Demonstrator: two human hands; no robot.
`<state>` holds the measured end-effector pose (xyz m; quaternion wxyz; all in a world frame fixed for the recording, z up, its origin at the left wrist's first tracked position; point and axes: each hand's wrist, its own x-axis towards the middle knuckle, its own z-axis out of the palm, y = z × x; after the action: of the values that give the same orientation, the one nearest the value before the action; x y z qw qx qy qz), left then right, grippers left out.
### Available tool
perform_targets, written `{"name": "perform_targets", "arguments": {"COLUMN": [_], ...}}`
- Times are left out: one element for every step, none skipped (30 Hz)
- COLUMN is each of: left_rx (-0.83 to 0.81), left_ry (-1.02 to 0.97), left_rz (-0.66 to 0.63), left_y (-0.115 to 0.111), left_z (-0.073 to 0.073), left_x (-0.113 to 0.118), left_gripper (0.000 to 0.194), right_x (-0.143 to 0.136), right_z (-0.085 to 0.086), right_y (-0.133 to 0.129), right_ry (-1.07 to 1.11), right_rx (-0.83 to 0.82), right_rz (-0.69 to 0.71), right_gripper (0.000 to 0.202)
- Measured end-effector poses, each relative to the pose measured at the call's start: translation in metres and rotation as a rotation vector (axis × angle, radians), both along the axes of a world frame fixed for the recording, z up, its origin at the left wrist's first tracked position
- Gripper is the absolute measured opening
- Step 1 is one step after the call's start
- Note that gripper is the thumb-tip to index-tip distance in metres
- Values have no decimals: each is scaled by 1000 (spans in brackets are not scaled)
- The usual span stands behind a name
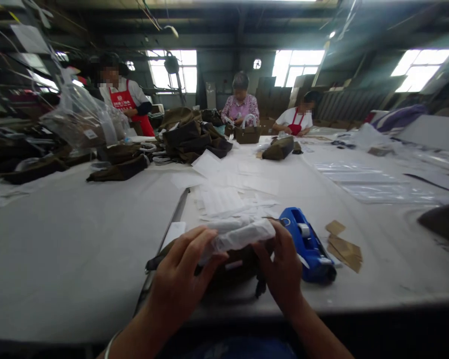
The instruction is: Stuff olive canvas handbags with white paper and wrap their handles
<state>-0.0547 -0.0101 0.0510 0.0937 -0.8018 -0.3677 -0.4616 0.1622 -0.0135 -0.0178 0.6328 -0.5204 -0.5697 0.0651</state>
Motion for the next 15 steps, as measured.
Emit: {"name": "perform_targets", "arguments": {"left_rx": [41,69,89,103,104,88,53,-4,-87,-199,-340,-512,-704,-892,-1057], "left_ry": [19,35,45,49,44,33,19,2,-15,-34,-49,-59,-73,-98,-139], "left_rz": [11,13,13,6,-4,-22,-47,-82,-127,-180,-243,-322,-410,-497,-570], "left_y": [2,5,8,11,13,14,15,16,17,18,19,21,24,28,32], "left_z": [-2,-3,-4,-4,-4,-3,0,3,7,12,17,22,26,29,30], "left_x": [4,7,7,6,4,1,-2,-6,-10,-15,-20,-24,-29,-34,-38], "left_gripper": [32,32,34,35,35,34,32,29,26,22,19,17,18,23,30], "right_x": [0,1,3,6,8,10,12,14,17,20,24,28,33,37,41], "right_z": [2,4,6,7,7,8,8,8,9,10,11,13,16,18,20], "right_y": [6,12,18,22,25,26,27,27,26,26,27,30,33,38,43], "right_ry": [8,23,31,26,11,-9,-30,-48,-63,-70,-67,-48,-14,36,101], "right_rx": [7,33,73,122,168,202,224,231,224,197,149,77,-18,-133,-251], "right_rz": [2,17,37,57,79,107,140,176,217,261,313,377,453,545,643], "right_gripper": [31,23,18,17,19,21,24,26,26,25,22,16,12,17,26]}}
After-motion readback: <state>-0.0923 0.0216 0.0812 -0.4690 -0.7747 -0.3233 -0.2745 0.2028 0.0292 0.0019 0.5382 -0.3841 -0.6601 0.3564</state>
